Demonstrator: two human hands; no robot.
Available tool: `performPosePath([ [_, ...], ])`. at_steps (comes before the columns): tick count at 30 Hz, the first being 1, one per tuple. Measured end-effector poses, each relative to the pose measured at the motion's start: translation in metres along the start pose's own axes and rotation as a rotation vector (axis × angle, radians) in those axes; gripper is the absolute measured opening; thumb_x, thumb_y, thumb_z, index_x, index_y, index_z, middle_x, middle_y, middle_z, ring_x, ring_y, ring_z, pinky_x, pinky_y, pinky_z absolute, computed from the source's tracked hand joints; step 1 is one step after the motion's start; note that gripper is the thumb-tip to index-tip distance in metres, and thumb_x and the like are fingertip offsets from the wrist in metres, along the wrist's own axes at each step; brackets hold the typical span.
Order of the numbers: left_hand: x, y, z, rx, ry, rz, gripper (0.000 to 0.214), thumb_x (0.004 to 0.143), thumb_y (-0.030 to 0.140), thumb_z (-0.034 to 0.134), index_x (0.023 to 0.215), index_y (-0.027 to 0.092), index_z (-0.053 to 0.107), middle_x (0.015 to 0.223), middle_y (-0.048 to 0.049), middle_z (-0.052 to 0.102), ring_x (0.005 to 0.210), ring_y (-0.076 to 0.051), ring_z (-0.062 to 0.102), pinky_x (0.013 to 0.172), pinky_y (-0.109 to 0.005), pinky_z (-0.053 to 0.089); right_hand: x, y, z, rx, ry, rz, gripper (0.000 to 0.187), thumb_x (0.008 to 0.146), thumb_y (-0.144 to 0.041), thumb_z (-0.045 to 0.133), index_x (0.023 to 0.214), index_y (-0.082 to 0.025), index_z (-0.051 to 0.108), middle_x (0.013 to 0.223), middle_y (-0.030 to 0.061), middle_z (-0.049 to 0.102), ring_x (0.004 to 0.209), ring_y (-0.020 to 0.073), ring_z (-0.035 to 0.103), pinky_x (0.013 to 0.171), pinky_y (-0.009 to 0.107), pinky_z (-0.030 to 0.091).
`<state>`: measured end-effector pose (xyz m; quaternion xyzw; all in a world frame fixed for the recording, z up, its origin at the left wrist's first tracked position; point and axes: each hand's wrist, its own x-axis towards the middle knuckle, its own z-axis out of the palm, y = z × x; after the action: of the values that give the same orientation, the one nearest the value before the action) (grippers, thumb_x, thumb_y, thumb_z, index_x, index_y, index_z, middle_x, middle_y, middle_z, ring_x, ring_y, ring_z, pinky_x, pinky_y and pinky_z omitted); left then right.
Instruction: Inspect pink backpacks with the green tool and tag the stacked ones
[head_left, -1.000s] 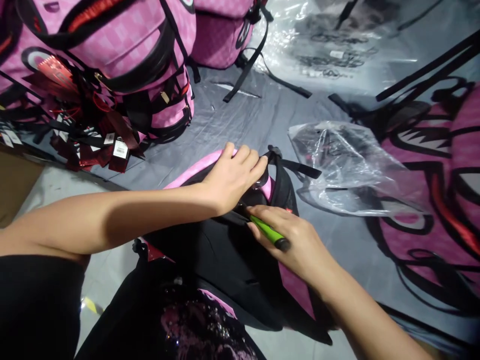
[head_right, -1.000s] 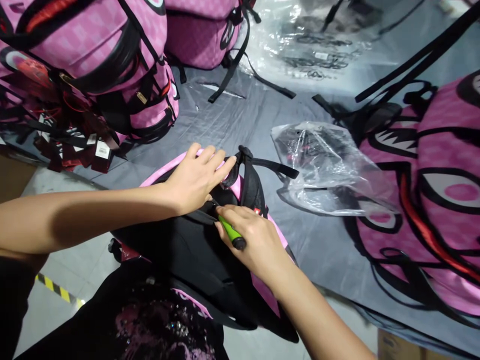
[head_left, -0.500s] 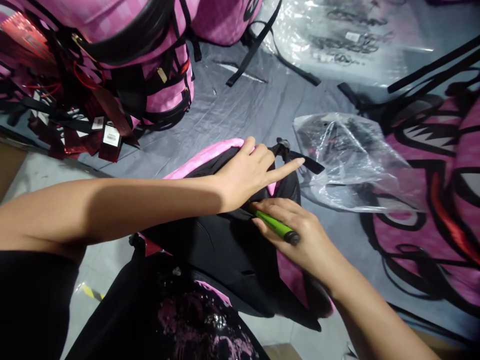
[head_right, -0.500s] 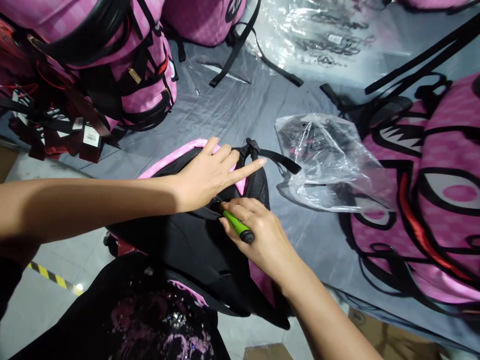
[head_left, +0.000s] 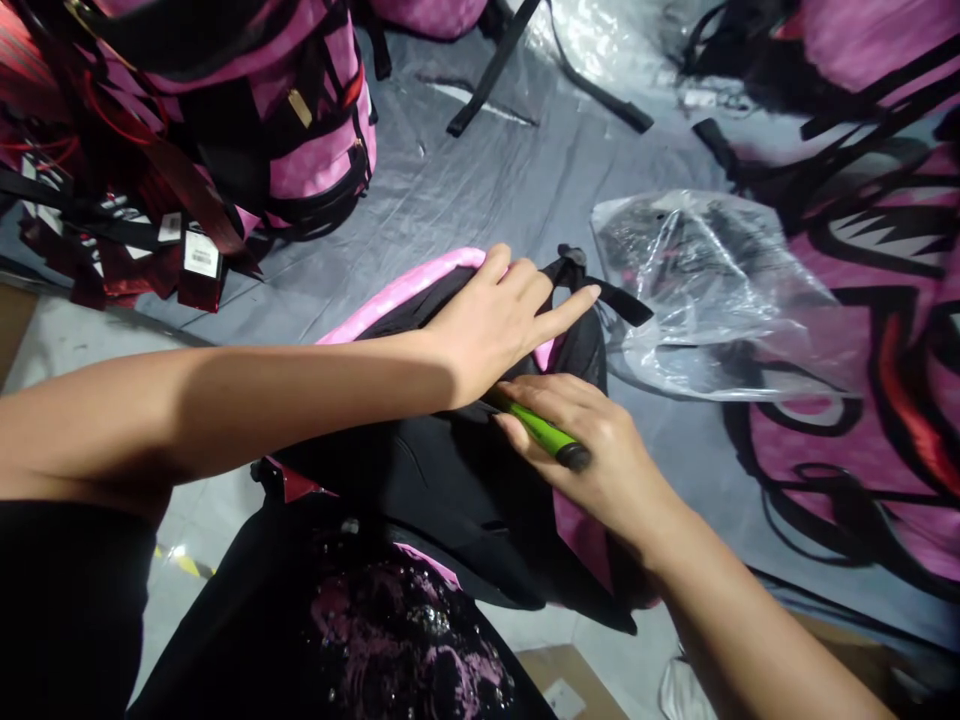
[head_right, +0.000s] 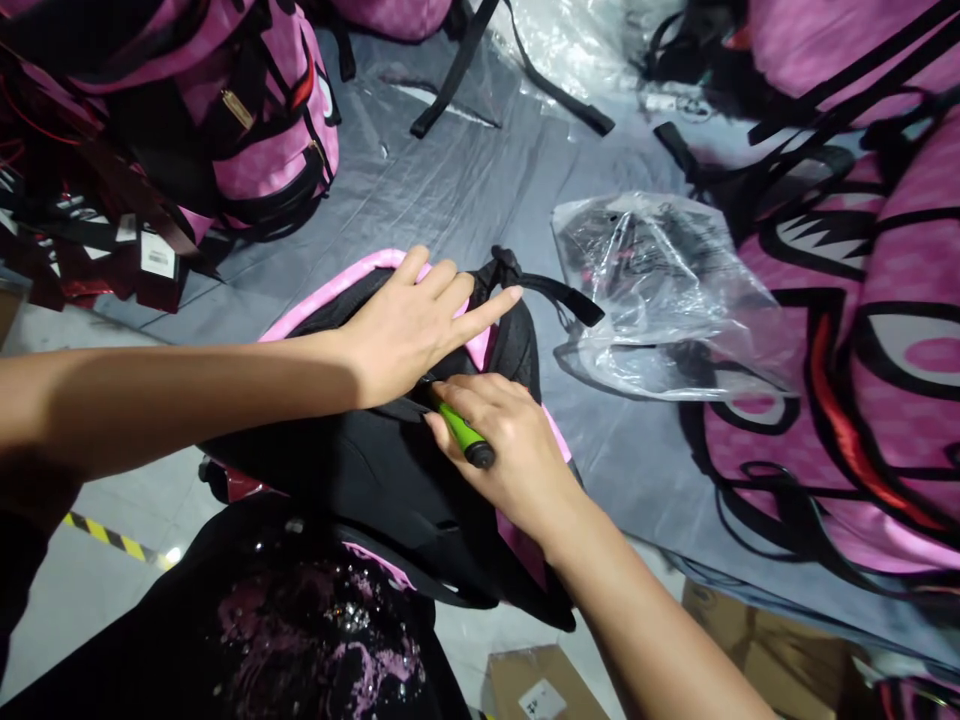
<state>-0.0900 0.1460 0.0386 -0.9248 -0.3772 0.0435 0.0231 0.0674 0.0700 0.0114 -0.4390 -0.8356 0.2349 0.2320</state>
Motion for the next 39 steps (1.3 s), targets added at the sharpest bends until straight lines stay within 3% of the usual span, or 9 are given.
performPosePath([
  [30, -0.0021, -0.0028, 0.0039, -0.006, 0.008, -0.004, 0.073, 0.086, 0.033, 0.05, 0.153, 0.029, 0.022, 0.134, -0.0111, 0.051, 0.13, -0.04, 0.039, 0.109, -0.066, 0.023, 0.0022, -0.0076, 0.0004, -0.048, 0.058, 0.113, 0.016, 0.091, -0.032, 0.061, 0.101, -0.023, 0.069, 0.099, 0.0068, 0.075, 0.091, 0.0255, 0.07, 0.081, 0.043, 0.054],
  [39, -0.0015, -0.0019, 0.0016, 0.023, 0.018, 0.016, 0.069, 0.087, 0.026, 0.047, 0.153, 0.022, 0.026, 0.132, -0.0135, 0.053, 0.125, -0.036, 0.044, 0.111, -0.061, 0.024, 0.0013, -0.0071, 0.0007, -0.045, 0.07, 0.091, 0.016, 0.091, -0.029, 0.061, 0.103, -0.021, 0.069, 0.099, 0.0065, 0.075, 0.089, 0.0242, 0.07, 0.079, 0.041, 0.054],
])
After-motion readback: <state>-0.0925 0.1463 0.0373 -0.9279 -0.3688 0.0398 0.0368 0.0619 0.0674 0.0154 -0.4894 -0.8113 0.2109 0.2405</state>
